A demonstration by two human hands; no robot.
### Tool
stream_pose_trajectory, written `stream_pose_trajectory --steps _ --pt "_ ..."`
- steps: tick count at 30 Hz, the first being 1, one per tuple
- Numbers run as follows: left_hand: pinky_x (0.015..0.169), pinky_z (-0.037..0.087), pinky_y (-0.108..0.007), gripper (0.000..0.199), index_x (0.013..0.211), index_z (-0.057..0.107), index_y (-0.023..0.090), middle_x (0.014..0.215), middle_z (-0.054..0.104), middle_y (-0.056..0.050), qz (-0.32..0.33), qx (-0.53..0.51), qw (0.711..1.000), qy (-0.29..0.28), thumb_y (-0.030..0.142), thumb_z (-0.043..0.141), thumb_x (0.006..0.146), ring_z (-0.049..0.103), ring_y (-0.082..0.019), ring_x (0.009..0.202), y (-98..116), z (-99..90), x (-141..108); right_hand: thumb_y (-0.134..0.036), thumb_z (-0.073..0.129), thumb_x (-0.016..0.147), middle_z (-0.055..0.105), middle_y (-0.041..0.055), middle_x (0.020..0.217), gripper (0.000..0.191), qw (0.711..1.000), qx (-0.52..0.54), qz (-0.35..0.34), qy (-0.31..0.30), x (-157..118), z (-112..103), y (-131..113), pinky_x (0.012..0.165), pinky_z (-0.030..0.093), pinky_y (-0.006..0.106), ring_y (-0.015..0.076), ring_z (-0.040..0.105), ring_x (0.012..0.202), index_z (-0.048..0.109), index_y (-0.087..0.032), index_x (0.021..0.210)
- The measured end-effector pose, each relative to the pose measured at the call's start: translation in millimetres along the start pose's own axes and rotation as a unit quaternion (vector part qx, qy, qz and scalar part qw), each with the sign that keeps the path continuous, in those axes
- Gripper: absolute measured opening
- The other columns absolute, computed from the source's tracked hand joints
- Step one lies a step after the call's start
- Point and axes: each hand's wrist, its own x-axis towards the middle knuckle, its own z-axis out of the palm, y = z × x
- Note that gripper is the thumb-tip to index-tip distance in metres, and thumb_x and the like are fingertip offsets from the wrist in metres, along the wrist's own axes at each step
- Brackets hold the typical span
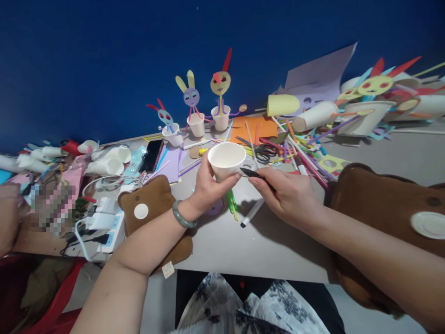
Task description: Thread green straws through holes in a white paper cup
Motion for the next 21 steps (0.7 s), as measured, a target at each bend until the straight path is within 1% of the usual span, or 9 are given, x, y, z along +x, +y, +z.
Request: stream_pose_trajectory --steps 3,7,11,16,21 --pt "0.112 0.044 -0.043 0.077 0.132 0.055 0.023 0.123 0.064 -0.011 0.009 0.006 1.000 -0.002 0.051 0.088 0.069 0.060 -0.029 0.121 -1 -0.8 0 -0.047 0.041 0.103 0.060 0.0036 0.065 0.036 1.000 0.010 0.002 -0.009 0 0 0 0.055 0.031 0.031 0.0167 0.050 0.054 0.061 -0.022 0.085" --pt "0.111 0.043 -0.042 0.073 0.129 0.055 0.022 0.122 0.063 -0.011 0.029 0.014 0.999 0.000 0.051 0.086 0.071 0.060 -0.028 0.121 -4 -1.7 -1 -0.046 0.041 0.104 0.058 0.0028 0.062 0.037 1.000 0.003 0.004 -0.010 1 1 0 0.055 0.031 0.030 0.0164 0.049 0.052 0.061 -0.022 0.085" --pt "0.110 0.045 -0.043 0.071 0.127 0.052 0.022 0.121 0.063 -0.010 0.052 0.047 0.998 -0.003 0.056 0.083 0.073 0.060 -0.028 0.121 -10 -2.8 1 -0.046 0.039 0.104 0.058 0.0019 0.062 0.038 1.000 -0.011 -0.002 -0.011 2 2 1 0.054 0.031 0.029 0.0159 0.050 0.051 0.062 -0.021 0.087" --pt "0.108 0.048 -0.044 0.065 0.124 0.049 0.022 0.121 0.063 -0.010 0.095 0.100 0.990 0.003 0.055 0.080 0.077 0.062 -0.026 0.119 -17 -4.0 3 -0.045 0.038 0.106 0.060 0.0022 0.063 0.042 0.998 -0.062 -0.024 0.002 2 6 3 0.054 0.029 0.028 0.0157 0.052 0.053 0.063 -0.018 0.086" --pt "0.103 0.051 -0.043 0.063 0.123 0.048 0.022 0.120 0.061 -0.009 0.088 0.114 0.990 0.010 0.049 0.081 0.077 0.063 -0.025 0.114 -19 -2.8 -1 -0.045 0.035 0.107 0.062 0.0036 0.062 0.047 0.990 -0.129 -0.050 0.019 2 8 4 0.053 0.024 0.028 0.0147 0.051 0.052 0.064 -0.017 0.082"
